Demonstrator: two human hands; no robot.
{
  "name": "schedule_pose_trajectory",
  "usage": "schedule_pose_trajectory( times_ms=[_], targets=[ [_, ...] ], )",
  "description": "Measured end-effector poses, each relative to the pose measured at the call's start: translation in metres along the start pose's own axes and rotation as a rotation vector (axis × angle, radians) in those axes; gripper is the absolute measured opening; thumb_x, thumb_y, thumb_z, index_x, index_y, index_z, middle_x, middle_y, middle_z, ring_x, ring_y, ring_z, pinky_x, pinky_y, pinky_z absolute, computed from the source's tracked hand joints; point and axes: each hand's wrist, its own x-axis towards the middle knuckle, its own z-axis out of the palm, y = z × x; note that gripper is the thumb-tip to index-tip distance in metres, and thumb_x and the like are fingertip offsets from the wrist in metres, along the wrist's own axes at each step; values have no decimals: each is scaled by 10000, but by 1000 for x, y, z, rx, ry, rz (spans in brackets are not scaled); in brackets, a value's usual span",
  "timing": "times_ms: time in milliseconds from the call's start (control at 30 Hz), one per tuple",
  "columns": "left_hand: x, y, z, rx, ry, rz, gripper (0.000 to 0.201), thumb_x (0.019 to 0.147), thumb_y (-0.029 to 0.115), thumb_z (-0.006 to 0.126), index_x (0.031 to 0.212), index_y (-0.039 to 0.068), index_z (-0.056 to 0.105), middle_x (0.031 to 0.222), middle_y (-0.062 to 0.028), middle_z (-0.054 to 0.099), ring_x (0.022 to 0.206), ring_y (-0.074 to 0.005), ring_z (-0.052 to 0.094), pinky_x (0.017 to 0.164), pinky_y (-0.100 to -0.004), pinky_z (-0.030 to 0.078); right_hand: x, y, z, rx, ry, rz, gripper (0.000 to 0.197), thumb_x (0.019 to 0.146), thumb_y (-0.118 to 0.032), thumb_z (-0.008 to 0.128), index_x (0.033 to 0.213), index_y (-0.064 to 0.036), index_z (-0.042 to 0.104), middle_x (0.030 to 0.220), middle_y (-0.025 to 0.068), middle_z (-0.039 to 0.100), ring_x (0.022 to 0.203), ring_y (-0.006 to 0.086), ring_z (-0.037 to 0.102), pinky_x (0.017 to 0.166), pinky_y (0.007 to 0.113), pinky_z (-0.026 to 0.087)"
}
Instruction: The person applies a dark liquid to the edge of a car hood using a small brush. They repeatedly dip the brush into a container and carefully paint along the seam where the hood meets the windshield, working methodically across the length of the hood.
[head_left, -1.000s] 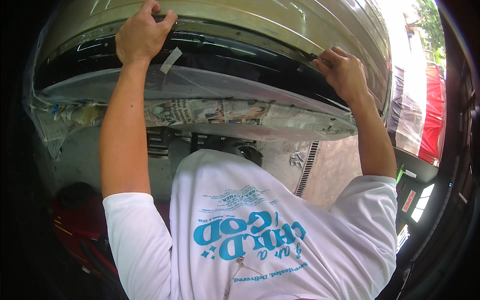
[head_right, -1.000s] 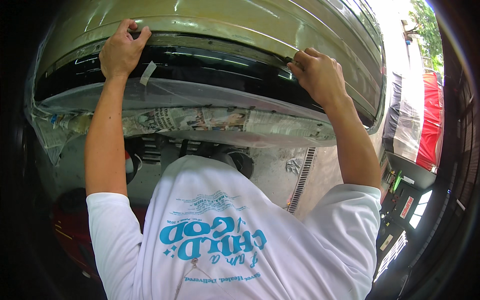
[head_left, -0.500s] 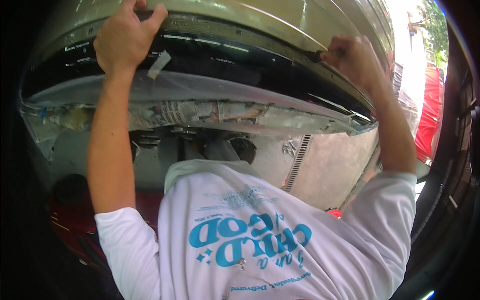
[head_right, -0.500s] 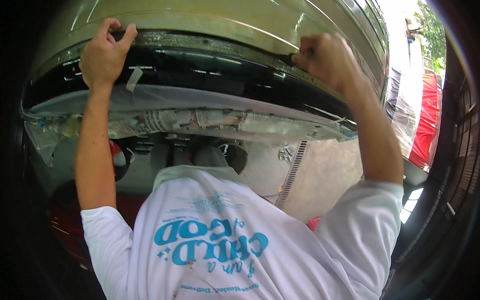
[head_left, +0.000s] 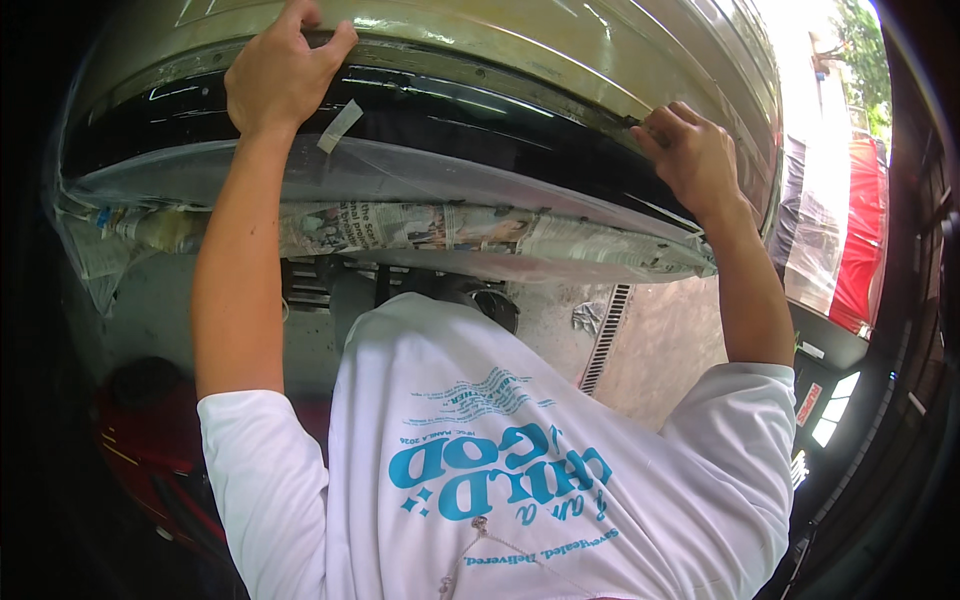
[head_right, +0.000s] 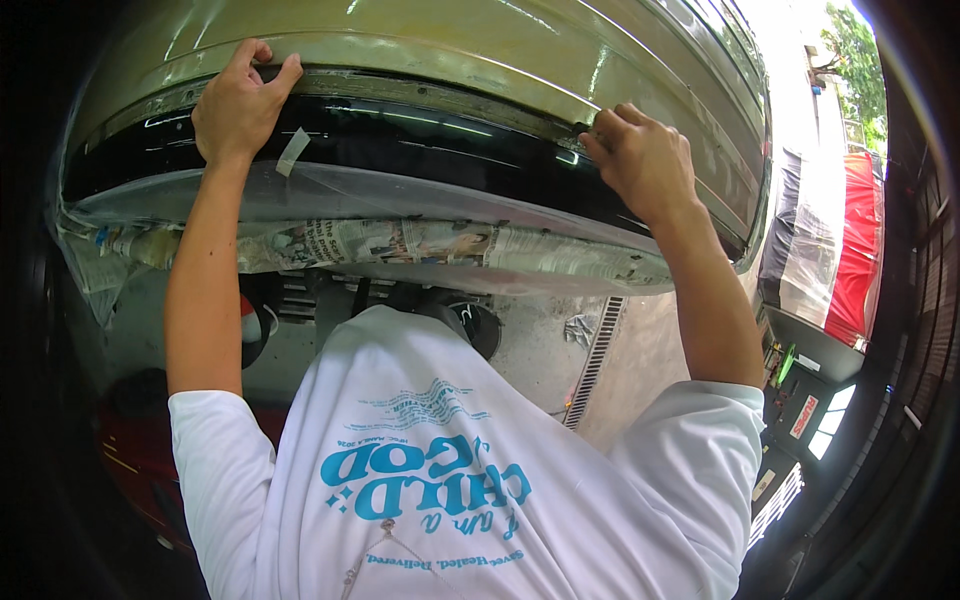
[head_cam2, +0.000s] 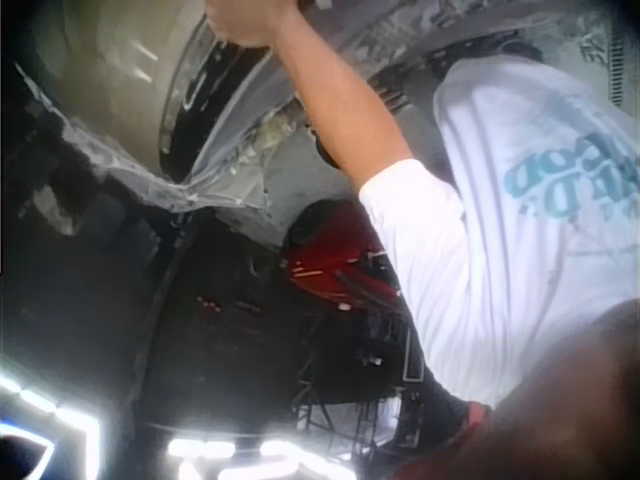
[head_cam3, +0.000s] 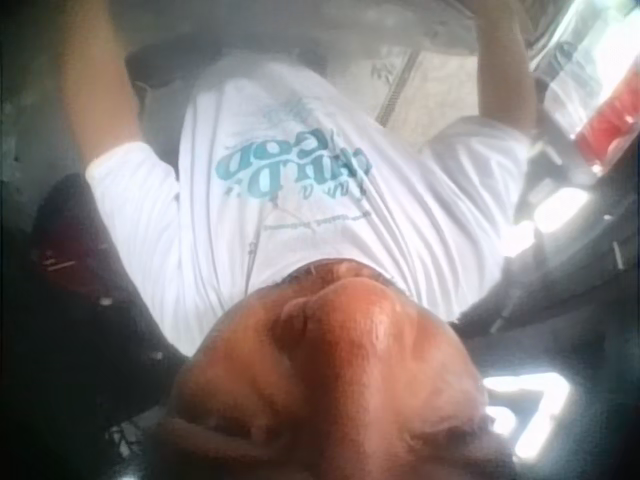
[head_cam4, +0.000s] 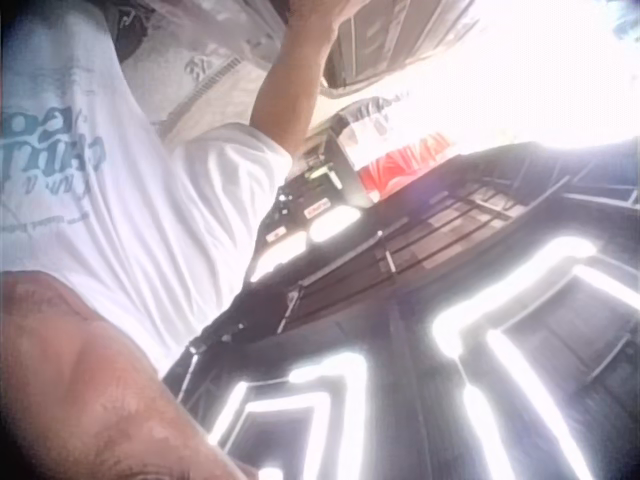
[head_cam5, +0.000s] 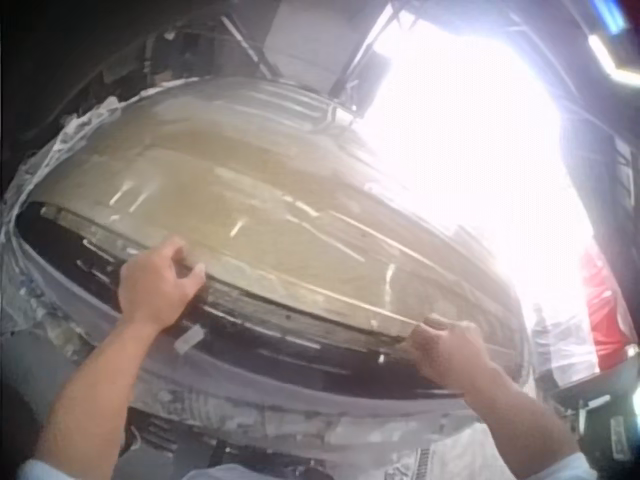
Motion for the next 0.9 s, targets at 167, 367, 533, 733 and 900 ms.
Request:
schedule_pose_trajectory(
  times_ms=[167,367,533,733,900],
  targets=[
    [-7,0,0,11,-7,-59,464,845,615,721,1055,202,684,695,14,616,700,-229,661,649,-417,502,11,-6,-3,-21,-38,-67,208,911,-258,757,876,-63,696,896,101,711,771,323,714,719,473,568],
    [-3,-5,2,-52,36,17,466,844,621,725,1046,203,687,695,12,614,688,-222,657,644,-414,500,83,35,-20,268,-462,7,204,821,-201,847,875,-28,753,813,144,726,726,250,686,720,375,542],
    [0,0,-2,-27,8,-8,474,853,621,714,1047,190,672,708,-5,623,709,-246,667,657,-428,504,38,18,-21,183,-173,2,200,843,-189,833,899,-14,756,845,150,732,746,245,704,725,369,547],
    [0,-1,0,-7,19,5,480,859,623,711,1059,188,674,704,-3,616,700,-247,662,648,-422,499,-1,-6,0,-6,5,-1,229,925,-309,732,907,-84,699,931,94,700,851,364,716,758,480,571],
    [-3,-4,2,-19,35,6,492,848,631,722,1059,189,687,700,6,603,681,-225,650,637,-406,494,27,12,-10,39,-61,-154,205,849,-215,828,853,-49,709,819,113,693,712,323,678,684,439,535]
  ],
)
